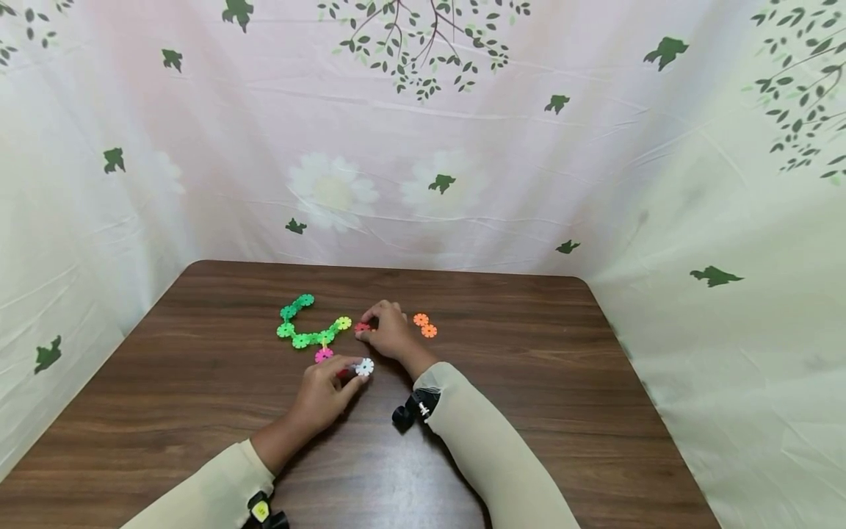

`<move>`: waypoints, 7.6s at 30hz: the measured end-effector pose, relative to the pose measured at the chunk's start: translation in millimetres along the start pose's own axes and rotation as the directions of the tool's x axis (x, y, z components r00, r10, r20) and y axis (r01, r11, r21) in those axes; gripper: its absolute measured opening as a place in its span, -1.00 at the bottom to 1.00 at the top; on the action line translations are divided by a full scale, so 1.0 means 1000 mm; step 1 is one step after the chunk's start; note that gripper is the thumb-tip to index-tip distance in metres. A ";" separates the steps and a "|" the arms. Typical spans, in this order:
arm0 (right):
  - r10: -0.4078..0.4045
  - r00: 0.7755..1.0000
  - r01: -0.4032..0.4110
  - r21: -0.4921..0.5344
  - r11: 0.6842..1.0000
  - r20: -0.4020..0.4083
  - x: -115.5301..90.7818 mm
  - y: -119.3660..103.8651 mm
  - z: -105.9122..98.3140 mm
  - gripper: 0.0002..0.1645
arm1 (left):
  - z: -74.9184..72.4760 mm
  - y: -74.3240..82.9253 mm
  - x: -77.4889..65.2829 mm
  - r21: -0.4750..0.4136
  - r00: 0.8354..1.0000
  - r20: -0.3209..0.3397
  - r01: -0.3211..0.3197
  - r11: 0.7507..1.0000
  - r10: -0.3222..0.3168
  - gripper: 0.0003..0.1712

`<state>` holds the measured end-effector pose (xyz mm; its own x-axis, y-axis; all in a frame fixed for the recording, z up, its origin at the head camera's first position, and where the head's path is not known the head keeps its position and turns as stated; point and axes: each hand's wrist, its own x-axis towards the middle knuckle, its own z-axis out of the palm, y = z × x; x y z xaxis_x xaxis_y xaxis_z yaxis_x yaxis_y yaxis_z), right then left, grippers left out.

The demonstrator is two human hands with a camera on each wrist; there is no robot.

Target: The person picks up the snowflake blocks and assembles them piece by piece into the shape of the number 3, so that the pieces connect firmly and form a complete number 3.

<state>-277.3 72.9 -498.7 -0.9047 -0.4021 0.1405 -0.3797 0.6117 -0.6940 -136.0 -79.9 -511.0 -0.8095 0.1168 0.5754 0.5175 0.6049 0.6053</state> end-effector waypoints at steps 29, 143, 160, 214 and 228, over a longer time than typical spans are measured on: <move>-0.069 0.991 0.102 0.320 0.942 -0.113 -0.015 0.009 -0.004 -0.94 | 0.001 0.000 -0.001 -0.006 1.000 -0.001 0.015 1.000 -0.015 -0.73; -0.141 0.989 0.144 0.346 0.927 -0.033 -0.068 0.013 -0.020 -0.76 | 0.001 0.003 0.002 -0.003 0.999 -0.004 0.049 0.999 -0.049 -0.64; -0.068 0.994 0.079 0.134 0.988 -0.090 -0.043 0.019 -0.017 -0.77 | -0.001 0.003 -0.001 -0.051 0.988 0.050 0.151 0.987 -0.149 -0.67; -0.090 0.996 0.083 0.206 0.975 0.027 -0.054 0.017 -0.028 -0.61 | -0.003 0.003 0.002 -0.004 0.993 0.017 0.115 0.993 -0.115 -0.56; -0.075 0.986 0.009 0.398 0.917 0.151 -0.062 0.020 -0.030 -0.58 | -0.002 0.003 0.000 -0.008 0.988 0.035 0.151 0.989 -0.150 -0.58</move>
<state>-234.7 130.5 -500.2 -0.8341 -0.5451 0.0843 -0.2795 0.2860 -0.9166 -133.7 -79.4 -508.2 -0.8872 0.0518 0.4584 0.3919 0.6089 0.6897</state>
